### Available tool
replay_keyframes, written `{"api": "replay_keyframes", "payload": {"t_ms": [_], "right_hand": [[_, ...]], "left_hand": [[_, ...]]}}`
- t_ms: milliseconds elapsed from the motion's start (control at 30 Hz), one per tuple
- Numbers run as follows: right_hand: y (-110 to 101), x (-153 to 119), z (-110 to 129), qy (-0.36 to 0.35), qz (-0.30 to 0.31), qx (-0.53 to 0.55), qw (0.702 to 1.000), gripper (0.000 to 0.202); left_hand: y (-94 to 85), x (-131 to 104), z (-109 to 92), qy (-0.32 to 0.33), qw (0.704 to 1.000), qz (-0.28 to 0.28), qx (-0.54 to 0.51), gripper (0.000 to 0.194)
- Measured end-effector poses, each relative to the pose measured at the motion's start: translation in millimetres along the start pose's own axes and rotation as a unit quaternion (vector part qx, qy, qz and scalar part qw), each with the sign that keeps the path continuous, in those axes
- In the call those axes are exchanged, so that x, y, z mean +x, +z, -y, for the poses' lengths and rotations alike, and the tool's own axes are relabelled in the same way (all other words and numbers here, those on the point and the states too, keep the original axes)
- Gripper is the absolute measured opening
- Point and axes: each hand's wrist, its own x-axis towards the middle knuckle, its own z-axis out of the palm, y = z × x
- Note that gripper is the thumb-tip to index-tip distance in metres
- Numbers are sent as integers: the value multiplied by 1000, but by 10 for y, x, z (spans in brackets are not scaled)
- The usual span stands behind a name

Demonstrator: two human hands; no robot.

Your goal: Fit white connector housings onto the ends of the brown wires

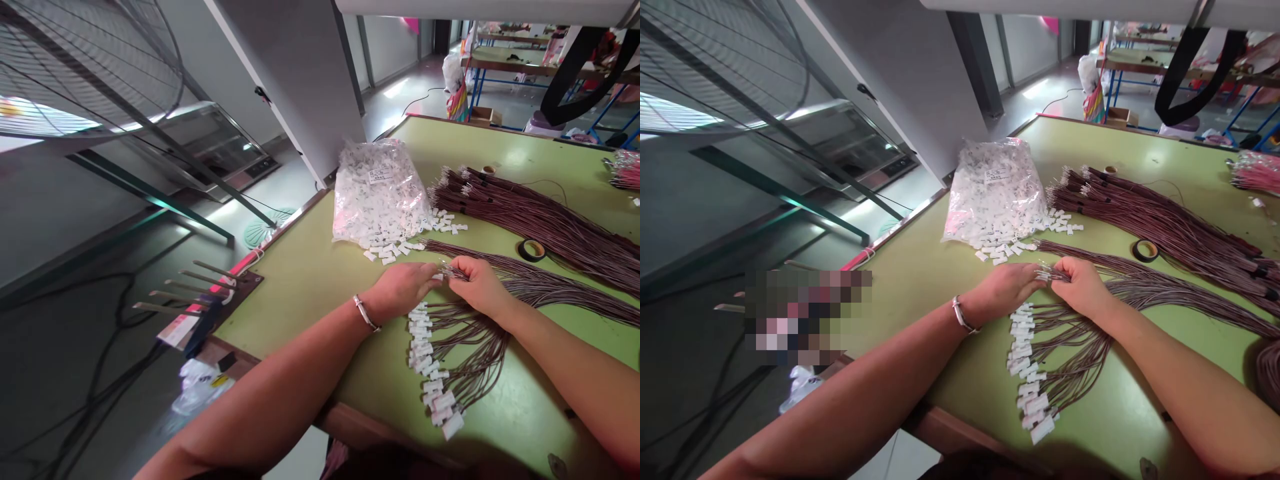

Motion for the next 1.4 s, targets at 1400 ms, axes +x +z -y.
{"api": "replay_keyframes", "payload": {"t_ms": [1400], "right_hand": [[25,54,78,65,-47,141,987,22]], "left_hand": [[-364,-126,305,-186,980,-39,56,22]]}}
